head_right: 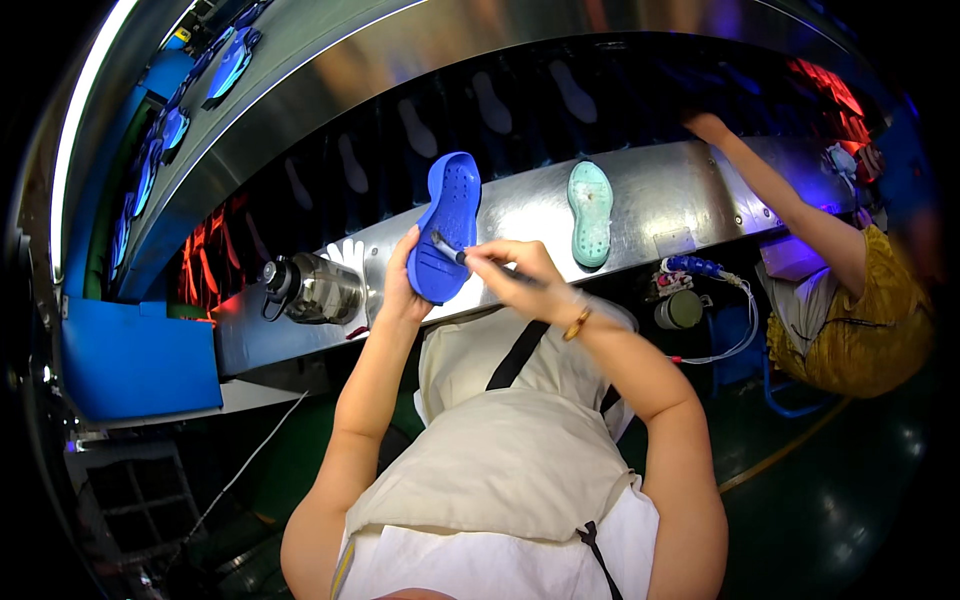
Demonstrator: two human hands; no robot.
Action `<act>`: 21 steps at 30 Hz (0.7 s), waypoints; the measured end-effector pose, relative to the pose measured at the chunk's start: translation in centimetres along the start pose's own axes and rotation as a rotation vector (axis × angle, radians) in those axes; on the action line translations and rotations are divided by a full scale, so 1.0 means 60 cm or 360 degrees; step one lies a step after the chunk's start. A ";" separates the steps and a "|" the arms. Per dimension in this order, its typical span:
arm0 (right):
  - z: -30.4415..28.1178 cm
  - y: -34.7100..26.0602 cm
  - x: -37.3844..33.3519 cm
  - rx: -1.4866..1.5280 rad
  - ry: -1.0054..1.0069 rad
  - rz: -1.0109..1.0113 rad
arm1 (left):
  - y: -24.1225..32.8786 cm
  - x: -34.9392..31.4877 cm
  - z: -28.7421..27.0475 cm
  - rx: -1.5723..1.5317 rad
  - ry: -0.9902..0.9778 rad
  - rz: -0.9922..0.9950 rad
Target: The person takes blue shoe soles from a lower rack, applies a liquid substance to the interior of each sole using a brush, and then places the soles onto a moving upper conveyor belt.
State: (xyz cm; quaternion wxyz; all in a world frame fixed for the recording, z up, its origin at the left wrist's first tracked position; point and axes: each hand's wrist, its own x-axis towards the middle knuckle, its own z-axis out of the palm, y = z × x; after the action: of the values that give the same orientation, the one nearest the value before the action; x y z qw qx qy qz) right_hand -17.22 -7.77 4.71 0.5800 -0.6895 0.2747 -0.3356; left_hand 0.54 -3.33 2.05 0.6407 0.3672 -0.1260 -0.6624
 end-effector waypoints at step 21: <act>-0.050 -0.063 -0.005 0.0079 -0.0214 -0.0162 | 0.008 -0.037 0.021 -0.0241 -0.0190 -0.0106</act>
State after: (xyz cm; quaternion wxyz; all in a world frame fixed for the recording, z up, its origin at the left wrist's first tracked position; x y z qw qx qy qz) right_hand -19.79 -8.69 8.69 0.5963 -0.7090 0.1912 -0.3242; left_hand -0.11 -1.69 3.94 0.6356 0.2817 -0.1013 -0.7116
